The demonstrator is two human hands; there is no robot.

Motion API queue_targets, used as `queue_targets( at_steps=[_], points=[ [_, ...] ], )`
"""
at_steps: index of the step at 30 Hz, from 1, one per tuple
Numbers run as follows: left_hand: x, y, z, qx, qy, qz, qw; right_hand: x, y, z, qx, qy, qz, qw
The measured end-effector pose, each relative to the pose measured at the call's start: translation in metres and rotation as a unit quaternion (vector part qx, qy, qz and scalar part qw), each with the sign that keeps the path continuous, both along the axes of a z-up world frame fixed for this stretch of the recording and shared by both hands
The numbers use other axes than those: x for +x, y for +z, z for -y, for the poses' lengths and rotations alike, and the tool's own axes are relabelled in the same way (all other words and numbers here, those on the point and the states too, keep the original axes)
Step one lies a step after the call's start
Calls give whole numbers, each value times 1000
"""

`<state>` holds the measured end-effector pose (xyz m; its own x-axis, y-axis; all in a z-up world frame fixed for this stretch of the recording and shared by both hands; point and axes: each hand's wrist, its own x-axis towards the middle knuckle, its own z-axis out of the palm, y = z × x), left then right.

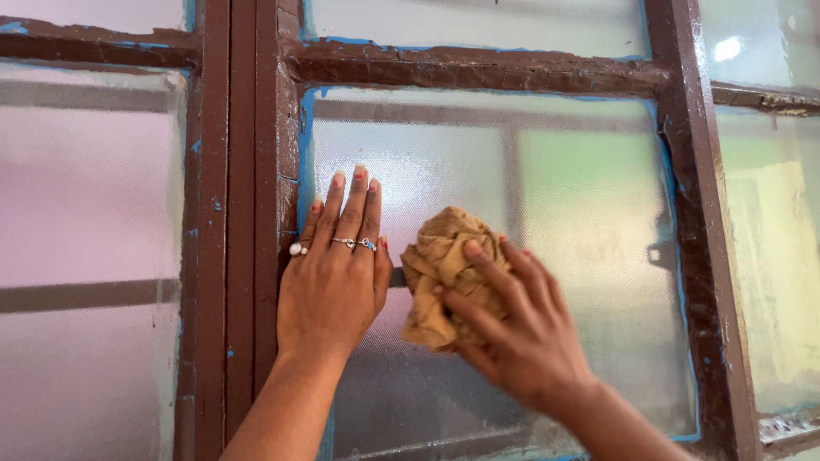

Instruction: The person sprays a cleaning solution onto the glass panes of a wooden-framed window and wipes the glass with a cloth.

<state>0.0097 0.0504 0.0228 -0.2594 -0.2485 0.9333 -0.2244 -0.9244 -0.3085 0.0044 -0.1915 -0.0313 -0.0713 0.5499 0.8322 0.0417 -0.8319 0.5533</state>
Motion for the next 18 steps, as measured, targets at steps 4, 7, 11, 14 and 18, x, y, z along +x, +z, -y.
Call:
queue_targets(
  at_steps=[4,7,11,14,18],
  points=[
    [1,-1,1,0,3,-1,1000,-2,32,54,262,-119,1,958],
    [1,-1,1,-2,-9,4,1000,3,40,78,318,-46,74,944],
    [-2,-2,1,-1,-25,8,1000,17,23,43,304,-39,57,950],
    [-3,-2,1,-7,-4,7,1000,4,-10,16,102,60,12,993],
    [0,-2,0,2,-3,13,1000,-2,20,52,161,-20,-13,987]
  ],
)
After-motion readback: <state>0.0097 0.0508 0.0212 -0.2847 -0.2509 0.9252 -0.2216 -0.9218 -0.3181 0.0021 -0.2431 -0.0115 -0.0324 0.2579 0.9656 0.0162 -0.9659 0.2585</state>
